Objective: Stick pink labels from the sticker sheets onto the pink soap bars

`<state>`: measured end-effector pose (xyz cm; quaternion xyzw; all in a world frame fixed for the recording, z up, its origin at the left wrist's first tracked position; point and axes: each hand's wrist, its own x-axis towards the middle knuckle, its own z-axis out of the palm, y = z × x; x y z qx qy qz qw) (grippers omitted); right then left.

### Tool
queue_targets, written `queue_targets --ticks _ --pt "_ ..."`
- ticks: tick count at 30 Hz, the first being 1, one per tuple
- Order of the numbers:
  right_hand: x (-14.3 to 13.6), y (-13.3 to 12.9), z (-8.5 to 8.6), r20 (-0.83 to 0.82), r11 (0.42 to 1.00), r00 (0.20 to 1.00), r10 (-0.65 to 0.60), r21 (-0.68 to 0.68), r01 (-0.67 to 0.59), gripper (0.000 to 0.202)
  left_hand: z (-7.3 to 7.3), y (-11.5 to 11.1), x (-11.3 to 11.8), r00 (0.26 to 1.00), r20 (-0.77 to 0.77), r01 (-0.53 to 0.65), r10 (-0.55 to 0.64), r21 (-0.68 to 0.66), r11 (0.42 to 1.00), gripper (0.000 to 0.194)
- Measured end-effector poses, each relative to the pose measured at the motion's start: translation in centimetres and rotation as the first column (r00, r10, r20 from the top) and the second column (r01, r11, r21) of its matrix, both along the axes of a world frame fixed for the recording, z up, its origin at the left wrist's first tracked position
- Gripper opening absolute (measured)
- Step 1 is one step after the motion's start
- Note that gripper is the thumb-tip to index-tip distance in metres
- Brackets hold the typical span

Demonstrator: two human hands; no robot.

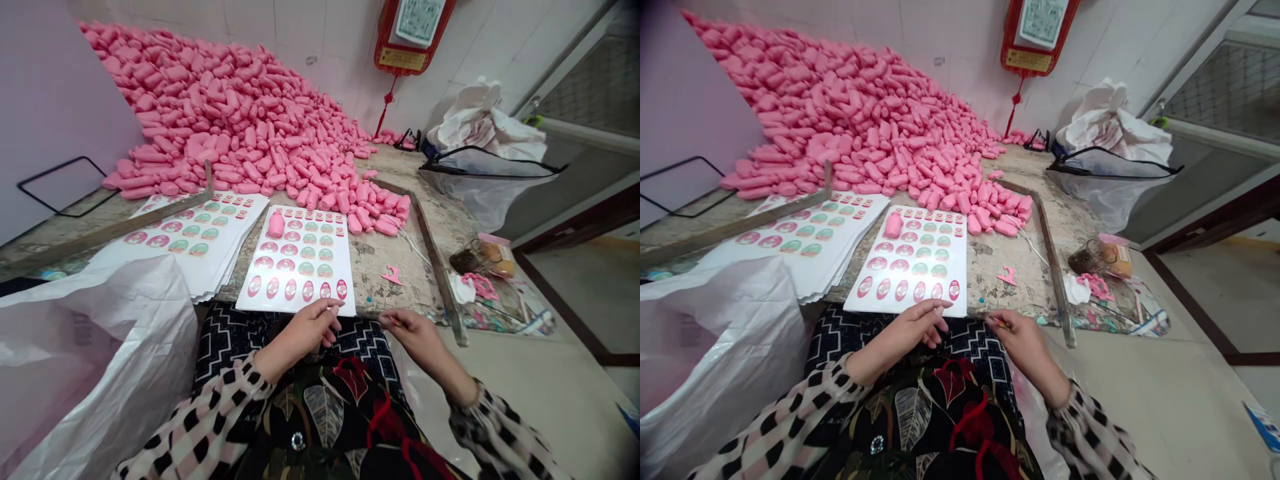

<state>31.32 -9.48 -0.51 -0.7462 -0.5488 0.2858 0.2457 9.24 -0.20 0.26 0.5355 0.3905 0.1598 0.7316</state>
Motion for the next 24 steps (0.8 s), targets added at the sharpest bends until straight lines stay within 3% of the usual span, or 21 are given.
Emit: queue_targets --ticks 3,8,12,18,24 --pt "-1.9 6.3 1.4 -0.077 0.987 0.996 0.052 0.157 -0.039 0.031 -0.2 0.0 -0.1 0.999 -0.023 0.023 -0.023 0.006 1.000 0.040" --pt "-1.5 16.1 2.7 0.306 0.980 0.944 -0.121 0.188 0.064 0.026 -0.2 0.4 -1.2 1.000 -0.013 -0.024 0.024 0.011 1.000 0.042" --pt "0.0 21.4 2.9 0.414 0.964 0.876 -0.247 0.198 0.178 0.035 -0.2 0.7 -1.7 0.998 -0.006 -0.061 0.061 0.002 0.998 0.041" --pt "0.1 23.9 1.5 0.467 0.972 0.853 -0.233 0.136 0.192 0.042 0.0 0.9 -1.6 0.997 -0.002 -0.081 0.081 -0.017 0.997 0.039" --pt "1.2 22.0 1.9 0.369 0.967 0.895 -0.250 0.131 0.217 0.045 0.4 1.0 -1.7 0.981 0.099 -0.156 0.164 -0.084 0.984 0.036"
